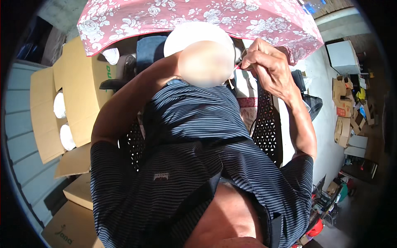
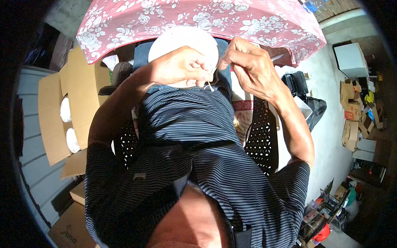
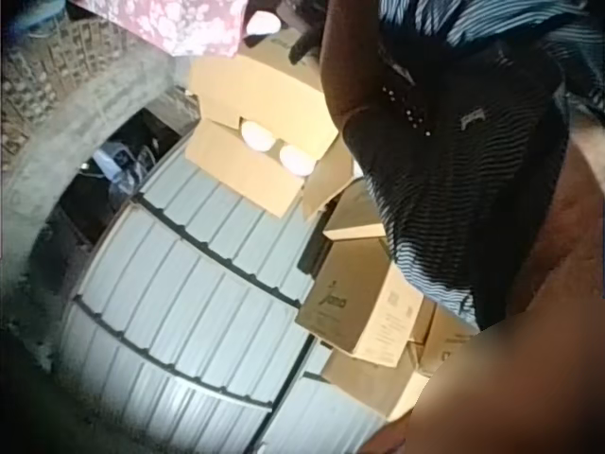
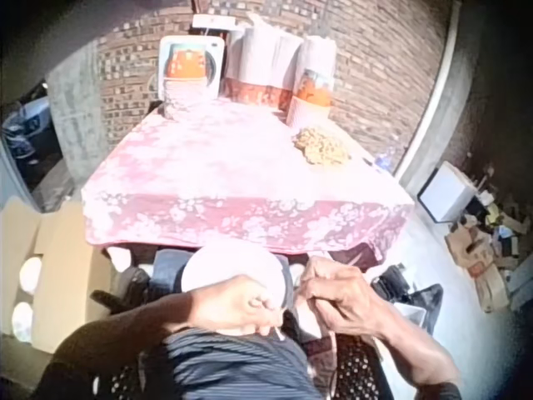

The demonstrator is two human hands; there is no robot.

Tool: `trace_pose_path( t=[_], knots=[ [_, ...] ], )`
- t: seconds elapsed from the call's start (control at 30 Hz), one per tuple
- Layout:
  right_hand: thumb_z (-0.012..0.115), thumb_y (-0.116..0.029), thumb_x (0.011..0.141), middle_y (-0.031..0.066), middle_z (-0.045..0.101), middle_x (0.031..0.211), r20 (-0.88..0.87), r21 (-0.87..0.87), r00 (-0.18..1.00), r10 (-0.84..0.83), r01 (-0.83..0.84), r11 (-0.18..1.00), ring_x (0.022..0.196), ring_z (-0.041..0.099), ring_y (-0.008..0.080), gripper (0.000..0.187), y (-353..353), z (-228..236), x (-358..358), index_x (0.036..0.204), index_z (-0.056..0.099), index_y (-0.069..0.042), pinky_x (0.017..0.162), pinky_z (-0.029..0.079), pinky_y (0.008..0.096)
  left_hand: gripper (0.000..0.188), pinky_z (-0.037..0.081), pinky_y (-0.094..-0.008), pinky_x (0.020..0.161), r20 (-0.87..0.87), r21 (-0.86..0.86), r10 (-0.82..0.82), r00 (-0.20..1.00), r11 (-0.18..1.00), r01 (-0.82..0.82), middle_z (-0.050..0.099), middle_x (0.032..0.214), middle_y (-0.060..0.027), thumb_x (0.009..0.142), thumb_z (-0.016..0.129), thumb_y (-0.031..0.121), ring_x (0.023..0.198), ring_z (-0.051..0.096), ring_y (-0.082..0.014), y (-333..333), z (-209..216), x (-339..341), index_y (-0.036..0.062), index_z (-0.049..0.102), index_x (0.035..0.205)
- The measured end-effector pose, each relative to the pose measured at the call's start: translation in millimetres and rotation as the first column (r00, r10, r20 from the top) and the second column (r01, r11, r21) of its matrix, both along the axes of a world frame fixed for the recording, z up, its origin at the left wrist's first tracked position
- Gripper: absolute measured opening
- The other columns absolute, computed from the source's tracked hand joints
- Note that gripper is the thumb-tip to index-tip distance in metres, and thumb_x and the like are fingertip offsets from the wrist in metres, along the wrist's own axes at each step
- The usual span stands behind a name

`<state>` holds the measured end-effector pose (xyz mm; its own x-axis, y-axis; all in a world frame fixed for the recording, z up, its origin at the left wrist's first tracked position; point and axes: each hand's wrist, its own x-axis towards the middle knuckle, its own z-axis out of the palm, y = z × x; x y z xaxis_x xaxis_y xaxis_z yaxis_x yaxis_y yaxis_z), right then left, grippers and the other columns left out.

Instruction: Threading a string through holes in the rims of paper bowls and stacking them for packaging.

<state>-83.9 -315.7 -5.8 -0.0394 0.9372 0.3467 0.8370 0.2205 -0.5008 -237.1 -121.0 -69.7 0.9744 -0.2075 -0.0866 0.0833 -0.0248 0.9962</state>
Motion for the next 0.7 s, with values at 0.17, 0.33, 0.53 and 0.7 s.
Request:
trace_pose_path(
  t=[0.17, 0.33, 0.53, 0.7],
  knots=[
    [0.062, 0.002, 0.086, 0.0113, 0.057, 0.088, -0.084, -0.133, 0.984, -0.159, 0.147, 0.980, 0.082, 0.061, 0.0260, 0.021, -5, -28, -7, 0.104, 0.073, -0.001, 0.074, 0.050, 0.0367, 0.020, 0.048, -0.0271, 0.062, 0.123, -0.033, 0.031, 0.992, 0.999, -0.027, 0.064, 0.081, -0.0035, 0.103, 0.063, 0.016, 0.067, 0.055, -0.0094, 11, -11, -2, -0.0023, 0.068, 0.096],
    [0.086, -0.025, 0.084, 0.0083, 0.060, 0.081, -0.179, -0.142, 0.959, -0.221, 0.197, 0.970, 0.073, 0.056, 0.0190, 0.031, -9, -36, -31, 0.101, 0.077, -0.001, 0.066, 0.045, 0.0343, 0.022, 0.050, -0.0299, 0.061, 0.107, -0.090, 0.077, 0.991, 0.994, -0.067, 0.063, 0.080, -0.0054, 0.104, 0.061, 0.015, 0.067, 0.057, -0.0116, 8, -10, -4, -0.0043, 0.066, 0.094],
    [0.080, -0.011, 0.088, 0.0094, 0.064, 0.080, -0.207, -0.070, 0.937, -0.282, 0.273, 0.959, 0.070, 0.061, 0.0195, 0.013, -9, -44, -36, 0.090, 0.075, 0.000, 0.063, 0.048, 0.0347, 0.019, 0.050, -0.0306, 0.063, 0.129, -0.143, 0.065, 0.989, 0.989, -0.046, 0.062, 0.082, -0.0076, 0.103, 0.062, 0.013, 0.070, 0.057, -0.0131, 10, -19, -2, -0.0058, 0.066, 0.101],
    [0.073, -0.008, 0.092, 0.0131, 0.065, 0.082, -0.209, -0.141, 0.929, -0.306, 0.281, 0.949, 0.073, 0.065, 0.0247, 0.010, -14, -48, -49, 0.091, 0.072, 0.002, 0.066, 0.049, 0.0356, 0.016, 0.052, -0.0248, 0.078, 0.005, -0.492, 0.215, 0.977, 0.851, -0.185, 0.071, 0.098, -0.0105, 0.097, 0.068, 0.008, 0.087, 0.066, -0.0125, 1, -12, -9, -0.0034, 0.065, 0.108]
  ],
)
